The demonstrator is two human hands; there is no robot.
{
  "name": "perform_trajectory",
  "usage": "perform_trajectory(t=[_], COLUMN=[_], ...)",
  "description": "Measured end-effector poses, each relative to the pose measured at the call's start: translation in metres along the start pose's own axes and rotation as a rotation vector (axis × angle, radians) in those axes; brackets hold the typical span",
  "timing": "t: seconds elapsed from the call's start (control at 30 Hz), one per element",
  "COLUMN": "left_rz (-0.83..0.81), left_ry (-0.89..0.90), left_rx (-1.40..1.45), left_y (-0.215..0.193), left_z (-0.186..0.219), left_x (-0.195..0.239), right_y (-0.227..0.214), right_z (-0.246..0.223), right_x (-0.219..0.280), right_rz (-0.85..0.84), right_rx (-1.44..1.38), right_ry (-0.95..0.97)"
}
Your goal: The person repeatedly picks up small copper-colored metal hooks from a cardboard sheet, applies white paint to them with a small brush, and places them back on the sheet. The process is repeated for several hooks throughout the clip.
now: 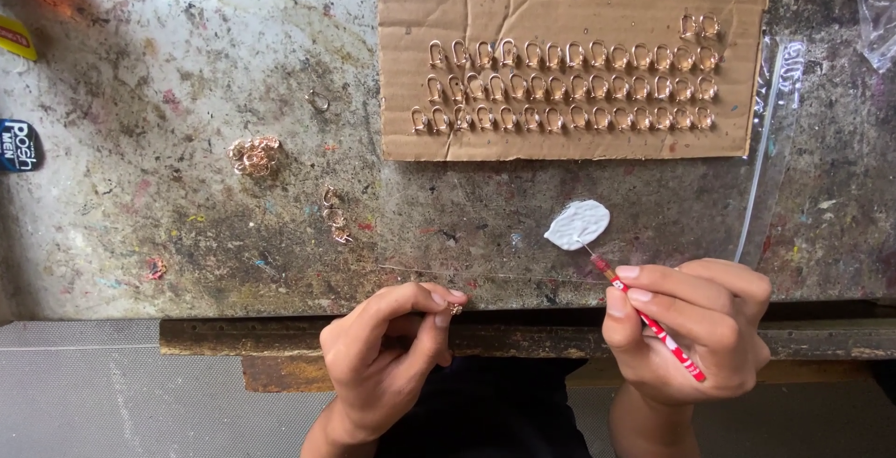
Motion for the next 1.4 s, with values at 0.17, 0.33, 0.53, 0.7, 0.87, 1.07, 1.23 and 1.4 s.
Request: perform_trajectory(t=[0.17, 0.33, 0.53, 0.7, 0.87, 1.07, 1.23, 1.4], left_rz=[0.011, 0.023, 0.034, 0.025, 0.003, -0.036, -0.043, -0.051], left_ry=[0.009, 0.013, 0.018, -0.003, -0.041, -0.067, -0.06, -0.027], left_rx=[0.0, 0.011, 0.023, 0.029, -0.004, 0.019, 0.018, -0.023], left_y=[0.001, 0.001, 0.001, 0.001, -0.002, -0.004, -0.005, -0.005], left_z=[0.0, 0.0, 0.001, 0.001, 0.0, 0.001, 0.001, 0.001], left_x=[0.0, 0.0, -0.001, -0.001, -0.003, -0.005, -0.007, -0.008], right_y=[-0.001, -0.003, 0.0, 0.013, 0.034, 0.049, 0.052, 0.053], right_z=[-0.001, 0.002, 0.001, -0.033, -0.047, -0.061, -0.061, -0.062], right_x=[0.001, 0.003, 0.01, -0.002, -0.003, -0.003, -0.002, -0.004], right_rz=[0.013, 0.07, 0.118, -0.078, -0.267, -0.239, -0.232, -0.254], right_rx=[-0.003, -0.039, -0.145, -0.371, -0.549, -0.488, -0.427, -0.395], right_ry=[0.007, 0.032, 0.084, 0.3, 0.177, 0.204, 0.222, 0.174])
Point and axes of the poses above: each hand's wrist, its own x-axis away from the middle knuckle, its own y-axis out of the palm, z = x × y, the point moved 4 cm from there along -x, towards the middle knuckle, and after that the axes turned 13 degrees about z, right-handed, at the moved point
